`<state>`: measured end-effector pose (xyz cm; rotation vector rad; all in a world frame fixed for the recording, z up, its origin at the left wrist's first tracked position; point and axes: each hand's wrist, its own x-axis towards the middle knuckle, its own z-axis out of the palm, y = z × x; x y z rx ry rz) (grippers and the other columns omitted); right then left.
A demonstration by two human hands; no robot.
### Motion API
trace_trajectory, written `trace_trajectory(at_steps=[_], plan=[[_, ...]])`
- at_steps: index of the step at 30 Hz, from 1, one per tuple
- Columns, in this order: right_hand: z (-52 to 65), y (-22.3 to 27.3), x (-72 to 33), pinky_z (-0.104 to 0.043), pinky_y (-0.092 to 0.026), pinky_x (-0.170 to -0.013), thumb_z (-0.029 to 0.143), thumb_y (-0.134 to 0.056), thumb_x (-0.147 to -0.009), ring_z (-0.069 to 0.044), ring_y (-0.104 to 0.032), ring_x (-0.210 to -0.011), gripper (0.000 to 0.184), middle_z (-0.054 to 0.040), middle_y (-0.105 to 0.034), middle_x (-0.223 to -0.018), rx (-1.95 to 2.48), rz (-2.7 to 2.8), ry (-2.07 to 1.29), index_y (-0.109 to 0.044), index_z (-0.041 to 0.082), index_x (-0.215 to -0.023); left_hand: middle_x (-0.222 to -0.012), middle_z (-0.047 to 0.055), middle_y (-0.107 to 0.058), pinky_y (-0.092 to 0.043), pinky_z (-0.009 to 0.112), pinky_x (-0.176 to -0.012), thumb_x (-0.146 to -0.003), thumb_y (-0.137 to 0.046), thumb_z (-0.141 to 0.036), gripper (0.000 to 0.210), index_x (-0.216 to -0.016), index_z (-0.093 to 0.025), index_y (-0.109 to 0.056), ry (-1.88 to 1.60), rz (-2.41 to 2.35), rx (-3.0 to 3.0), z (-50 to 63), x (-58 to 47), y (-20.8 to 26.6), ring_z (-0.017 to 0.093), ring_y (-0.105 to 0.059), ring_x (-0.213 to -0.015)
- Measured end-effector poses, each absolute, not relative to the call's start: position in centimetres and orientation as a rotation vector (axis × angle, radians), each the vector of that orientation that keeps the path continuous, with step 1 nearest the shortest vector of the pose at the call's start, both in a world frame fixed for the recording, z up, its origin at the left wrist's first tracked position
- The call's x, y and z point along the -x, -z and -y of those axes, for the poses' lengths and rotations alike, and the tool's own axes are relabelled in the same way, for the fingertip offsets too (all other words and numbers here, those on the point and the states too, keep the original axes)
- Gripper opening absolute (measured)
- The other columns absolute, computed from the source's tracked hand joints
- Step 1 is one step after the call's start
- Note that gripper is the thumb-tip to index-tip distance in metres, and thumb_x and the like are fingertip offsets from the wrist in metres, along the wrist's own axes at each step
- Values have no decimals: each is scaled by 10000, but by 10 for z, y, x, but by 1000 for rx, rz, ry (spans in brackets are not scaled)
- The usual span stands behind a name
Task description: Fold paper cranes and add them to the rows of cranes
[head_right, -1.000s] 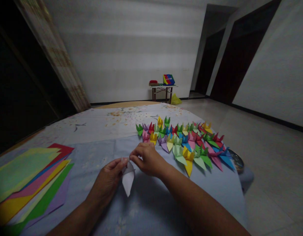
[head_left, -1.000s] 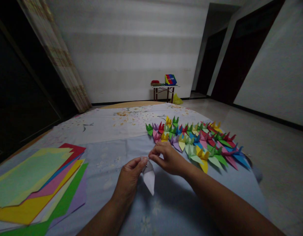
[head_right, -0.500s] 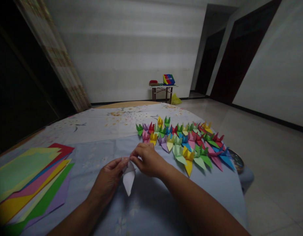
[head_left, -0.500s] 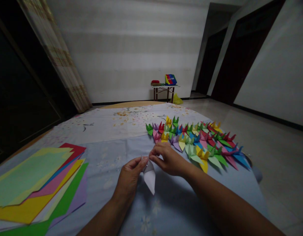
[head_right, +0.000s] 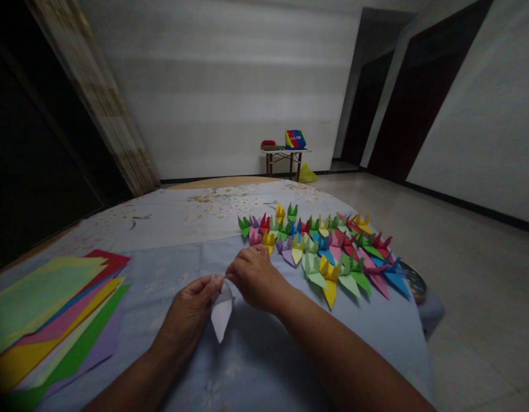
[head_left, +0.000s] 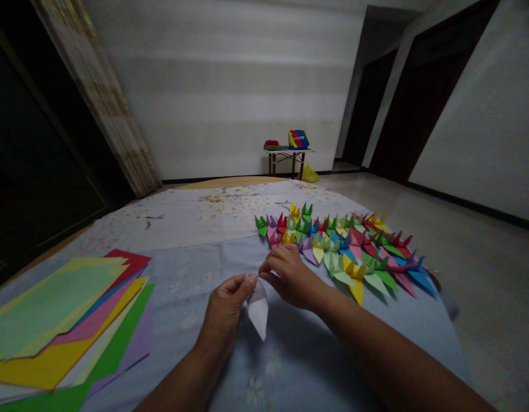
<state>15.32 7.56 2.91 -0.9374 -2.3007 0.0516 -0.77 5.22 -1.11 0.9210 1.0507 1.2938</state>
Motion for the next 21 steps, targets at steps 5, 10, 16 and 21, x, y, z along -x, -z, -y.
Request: trace_trajectory(at_steps=[5, 10, 16, 21], plan=[[-75, -30, -158, -347, -291, -817, 249, -563, -824, -175, -495, -876, 99, -45, -555, -849, 903, 2274, -157, -597, 177, -882, -705, 26, -665, -427, 224, -611, -648, -729, -336, 255, -809, -141, -701, -1295, -1029, -922, -53, 8, 13, 127, -562, -627], [-77, -28, -157, -341, -287, -817, 214, -582, -805, -164, -512, -850, 47, -28, -564, -810, 880, 2259, -182, -603, 184, -834, -728, 32, -681, -439, 233, -631, -620, -747, -345, 269, -798, -147, -705, -1296, -1043, -919, -53, 7, 12, 147, -581, -658], [-76, -28, -155, -345, -291, -826, 195, -580, -791, -168, -509, -843, 28, -27, -559, -792, 896, 2254, -131, -599, 185, -809, -729, 20, -695, -434, 222, -594, -614, -746, -359, 269, -796, -163, -714, -1266, -1057, -922, -52, 6, 9, 126, -581, -599], [-75, -30, -155, -356, -286, -846, 180, -573, -770, -174, -502, -842, 31, -31, -552, -786, 887, 2264, -98, -590, 182, -796, -683, 18, -688, -439, 224, -584, -585, -759, -373, 302, -790, -156, -715, -1270, -1056, -924, -51, 6, 9, 136, -587, -595]])
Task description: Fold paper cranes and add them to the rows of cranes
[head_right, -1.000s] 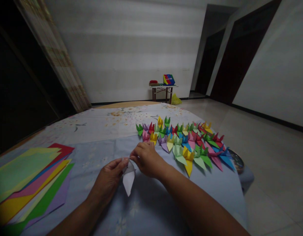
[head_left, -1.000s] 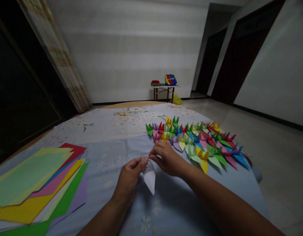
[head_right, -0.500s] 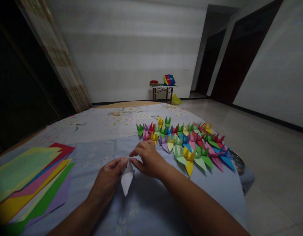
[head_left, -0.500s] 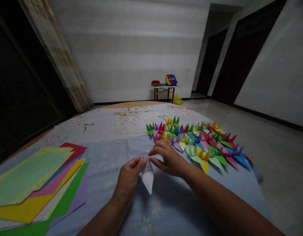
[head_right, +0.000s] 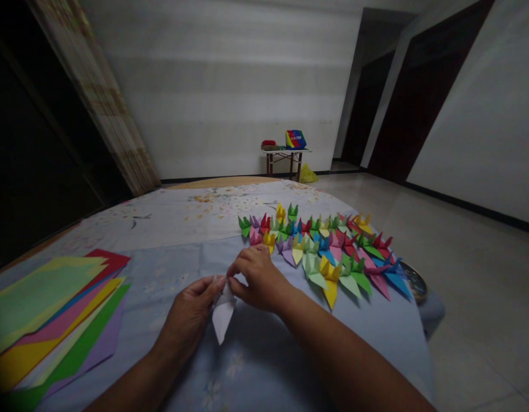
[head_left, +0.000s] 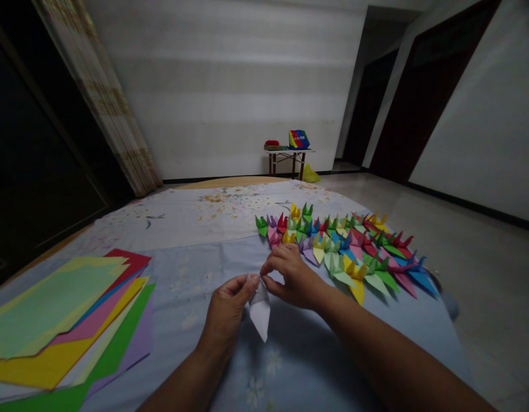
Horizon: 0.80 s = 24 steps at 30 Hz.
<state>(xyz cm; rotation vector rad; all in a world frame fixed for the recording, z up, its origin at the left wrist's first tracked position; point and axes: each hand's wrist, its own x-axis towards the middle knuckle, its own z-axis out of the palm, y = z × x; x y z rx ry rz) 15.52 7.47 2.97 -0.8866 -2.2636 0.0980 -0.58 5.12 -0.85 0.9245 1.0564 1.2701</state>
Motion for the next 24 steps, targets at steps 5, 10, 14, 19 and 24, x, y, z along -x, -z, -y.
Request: trace_trajectory(at_steps=[5, 10, 14, 19, 24], plan=[[-74, -31, -155, -355, -285, -845, 207, -568, -776, -171, -508, -841, 42, -31, -558, -793, 863, 2247, -114, -588, 182, -802, -677, 14, -681, -431, 209, -572, -609, -744, -375, 283, -781, -153, -710, -1260, -1079, -956, -48, 5, 4, 127, -571, -589], [-74, -30, -154, -355, -285, -844, 205, -576, -769, -164, -513, -812, 31, -24, -564, -764, 866, 2260, -155, -594, 179, -770, -655, 15, -666, -424, 211, -561, -595, -748, -380, 287, -745, -140, -698, -1273, -1124, -998, -45, 3, -2, 138, -563, -590], [-75, -29, -156, -333, -314, -813, 204, -573, -783, -155, -528, -810, 45, -19, -572, -768, 907, 2217, -248, -607, 176, -784, -602, -15, -633, -396, 201, -501, -573, -756, -381, 286, -711, -146, -670, -1307, -1144, -973, -47, 3, 1, 108, -523, -503], [-78, -28, -155, -270, -380, -710, 201, -549, -800, -122, -531, -698, 110, -9, -570, -697, 972, 2133, -479, -617, 157, -726, -532, -50, -595, -372, 193, -460, -590, -741, -381, 275, -715, -163, -629, -1313, -1120, -932, -48, 4, 3, 84, -495, -425], [-77, -24, -147, -221, -407, -626, 253, -537, -806, -104, -521, -640, 177, 1, -556, -674, 1012, 2044, -775, -628, 145, -699, -615, -15, -628, -391, 190, -485, -609, -734, -374, 284, -761, -150, -650, -1313, -1119, -978, -46, 4, 0, 97, -523, -498]])
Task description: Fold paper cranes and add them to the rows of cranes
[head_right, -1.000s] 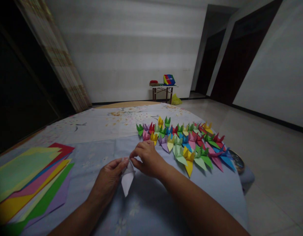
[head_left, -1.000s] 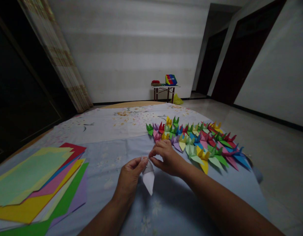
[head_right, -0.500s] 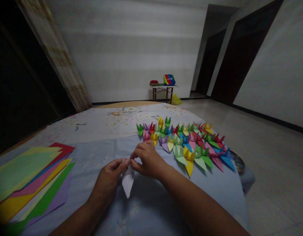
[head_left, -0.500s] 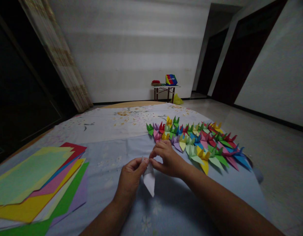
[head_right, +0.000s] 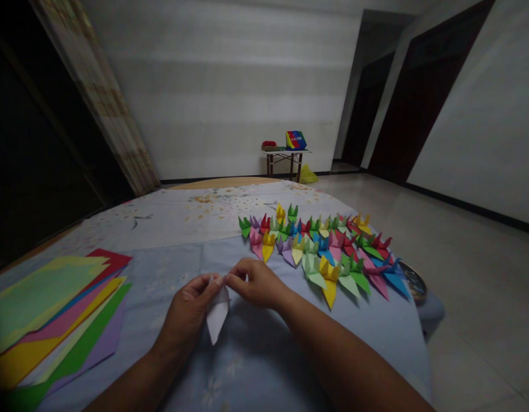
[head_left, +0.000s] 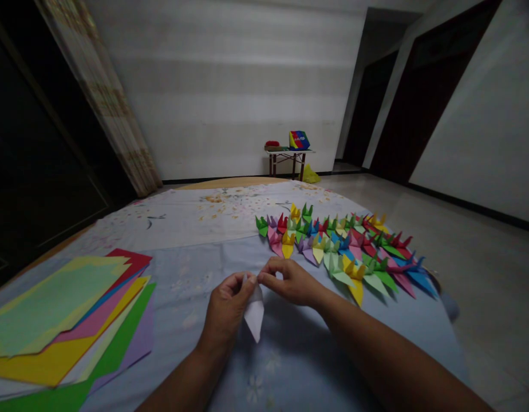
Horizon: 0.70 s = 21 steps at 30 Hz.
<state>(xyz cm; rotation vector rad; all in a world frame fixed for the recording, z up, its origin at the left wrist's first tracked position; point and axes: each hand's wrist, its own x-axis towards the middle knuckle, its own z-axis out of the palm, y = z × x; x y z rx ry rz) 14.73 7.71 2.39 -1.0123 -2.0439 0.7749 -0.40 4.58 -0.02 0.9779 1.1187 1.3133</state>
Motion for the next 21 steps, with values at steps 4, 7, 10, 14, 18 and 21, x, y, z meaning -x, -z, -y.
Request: trace_trajectory(at_steps=[4, 7, 10, 14, 18, 21], plan=[[-78, -22, -146, -216, -406, -612, 290, -518, -813, -104, -520, -633, 233, 9, -555, -648, 1062, 1938, -934, -620, 136, -671, -677, 14, -645, -412, 199, -527, -614, -732, -381, 297, -773, -137, -676, -1316, -1143, -1031, -45, 4, -3, 119, -542, -573], [-80, -22, -147, -218, -407, -609, 313, -533, -797, -105, -514, -627, 229, 9, -559, -650, 1059, 1890, -976, -622, 132, -689, -659, 7, -637, -403, 193, -524, -625, -724, -387, 283, -755, -140, -679, -1318, -1147, -1054, -46, 5, -3, 113, -530, -563], [-80, -22, -148, -220, -408, -614, 289, -579, -755, -106, -512, -631, 169, 7, -568, -666, 1056, 1883, -956, -629, 133, -713, -669, 14, -642, -407, 204, -526, -642, -708, -406, 304, -785, -139, -680, -1301, -1131, -1045, -49, 6, 1, 121, -533, -557], [-81, -19, -148, -223, -404, -614, 258, -590, -731, -107, -507, -624, 141, 5, -570, -646, 1091, 1865, -926, -631, 134, -677, -631, 7, -623, -422, 223, -566, -689, -658, -437, 328, -821, -138, -682, -1245, -1053, -1045, -52, 7, 6, 137, -543, -581], [-82, -17, -150, -238, -398, -635, 281, -565, -745, -109, -506, -613, 178, -3, -591, -639, 1089, 1804, -1044, -642, 132, -685, -613, -5, -610, -402, 216, -545, -663, -677, -437, 317, -764, -137, -671, -1220, -1053, -1052, -53, 6, 8, 120, -523, -549], [-85, -17, -153, -232, -386, -619, 308, -535, -765, -107, -504, -619, 215, -6, -604, -659, 1065, 1749, -1187, -649, 137, -704, -595, -15, -600, -385, 206, -526, -638, -696, -424, 295, -699, -138, -657, -1223, -1068, -1048, -53, 5, 6, 107, -508, -530]])
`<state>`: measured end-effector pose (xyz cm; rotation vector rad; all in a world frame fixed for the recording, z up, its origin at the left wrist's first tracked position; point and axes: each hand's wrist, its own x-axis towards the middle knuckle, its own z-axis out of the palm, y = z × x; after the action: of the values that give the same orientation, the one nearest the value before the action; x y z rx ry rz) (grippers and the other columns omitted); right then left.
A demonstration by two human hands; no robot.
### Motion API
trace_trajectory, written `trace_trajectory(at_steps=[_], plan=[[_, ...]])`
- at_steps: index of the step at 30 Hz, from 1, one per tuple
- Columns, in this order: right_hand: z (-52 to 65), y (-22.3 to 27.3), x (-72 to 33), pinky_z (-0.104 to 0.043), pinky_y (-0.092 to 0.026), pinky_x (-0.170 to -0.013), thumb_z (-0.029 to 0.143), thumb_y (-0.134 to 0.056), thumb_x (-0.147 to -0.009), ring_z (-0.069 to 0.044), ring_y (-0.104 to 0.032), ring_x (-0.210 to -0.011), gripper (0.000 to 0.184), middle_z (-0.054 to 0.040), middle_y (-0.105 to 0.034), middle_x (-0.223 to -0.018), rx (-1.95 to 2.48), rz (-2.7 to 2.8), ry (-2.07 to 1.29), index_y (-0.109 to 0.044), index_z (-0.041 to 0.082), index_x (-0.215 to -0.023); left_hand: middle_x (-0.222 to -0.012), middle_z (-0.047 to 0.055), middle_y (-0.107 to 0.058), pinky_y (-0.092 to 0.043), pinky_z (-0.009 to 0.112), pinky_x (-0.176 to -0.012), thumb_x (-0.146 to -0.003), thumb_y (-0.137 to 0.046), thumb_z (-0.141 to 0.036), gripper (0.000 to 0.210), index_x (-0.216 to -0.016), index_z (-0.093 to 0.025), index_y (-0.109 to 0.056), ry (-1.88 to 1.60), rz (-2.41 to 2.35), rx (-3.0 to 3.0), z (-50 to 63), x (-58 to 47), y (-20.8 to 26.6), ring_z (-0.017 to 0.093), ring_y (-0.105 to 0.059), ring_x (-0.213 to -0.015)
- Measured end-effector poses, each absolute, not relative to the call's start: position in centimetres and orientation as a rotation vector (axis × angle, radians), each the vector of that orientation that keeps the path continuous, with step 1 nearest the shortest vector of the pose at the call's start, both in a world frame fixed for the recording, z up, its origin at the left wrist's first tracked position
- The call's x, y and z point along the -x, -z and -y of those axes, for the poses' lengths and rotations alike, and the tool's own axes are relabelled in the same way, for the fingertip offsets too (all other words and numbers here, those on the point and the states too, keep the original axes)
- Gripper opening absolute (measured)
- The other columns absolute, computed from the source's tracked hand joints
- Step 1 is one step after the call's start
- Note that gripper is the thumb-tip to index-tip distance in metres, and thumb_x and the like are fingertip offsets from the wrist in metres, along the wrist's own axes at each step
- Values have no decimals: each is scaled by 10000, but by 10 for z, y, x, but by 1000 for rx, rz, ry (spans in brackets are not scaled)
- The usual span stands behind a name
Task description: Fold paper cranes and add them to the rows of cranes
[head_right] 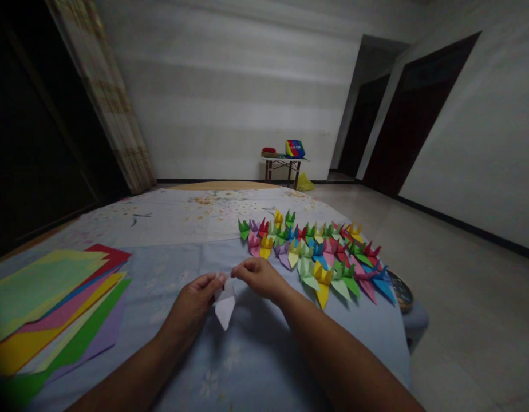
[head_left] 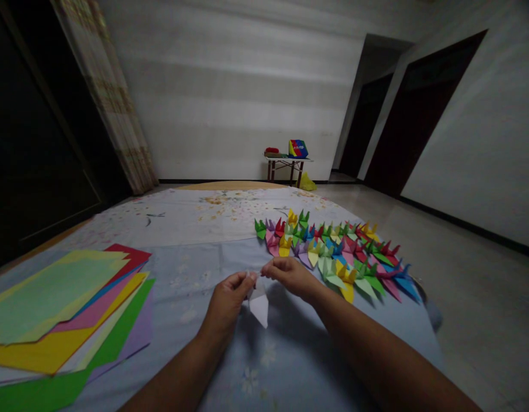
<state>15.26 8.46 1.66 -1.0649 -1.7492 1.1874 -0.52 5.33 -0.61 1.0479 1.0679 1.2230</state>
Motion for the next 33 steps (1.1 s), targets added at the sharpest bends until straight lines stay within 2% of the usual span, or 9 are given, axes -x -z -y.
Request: trace_trajectory(at_steps=[4, 9, 17, 33], plan=[[-87, -13, -154, -217, -356, -556, 337, -575, -742, -91, -461, -559, 209, 19, -559, -595, 1061, 1710, -1227, -630, 140, -699, -567, -20, -587, -375, 206, -507, -634, -694, -423, 291, -672, -138, -644, -1206, -1057, -1034, -52, 5, 5, 102, -500, -501], [-86, -3, -153, -239, -403, -646, 283, -625, -708, -107, -514, -643, 133, 11, -583, -668, 1016, 1787, -1038, -626, 153, -736, -560, -13, -598, -371, 212, -497, -640, -689, -418, 295, -715, -136, -644, -1169, -1058, -1014, -51, 5, 7, 107, -507, -487], [-85, 4, -157, -261, -426, -680, 207, -610, -723, -128, -533, -701, 70, -7, -557, -707, 928, 1911, -684, -630, 163, -774, -543, -27, -568, -340, 198, -478, -667, -663, -431, 294, -676, -140, -624, -1130, -1061, -1029, -56, 5, 17, 91, -486, -477], [-79, 5, -152, -285, -405, -685, 177, -595, -751, -141, -533, -697, 34, -16, -564, -696, 954, 1981, -466, -626, 170, -741, -566, -19, -572, -348, 209, -496, -682, -649, -432, 294, -689, -140, -614, -1125, -1093, -1029, -53, 4, 15, 100, -492, -498]])
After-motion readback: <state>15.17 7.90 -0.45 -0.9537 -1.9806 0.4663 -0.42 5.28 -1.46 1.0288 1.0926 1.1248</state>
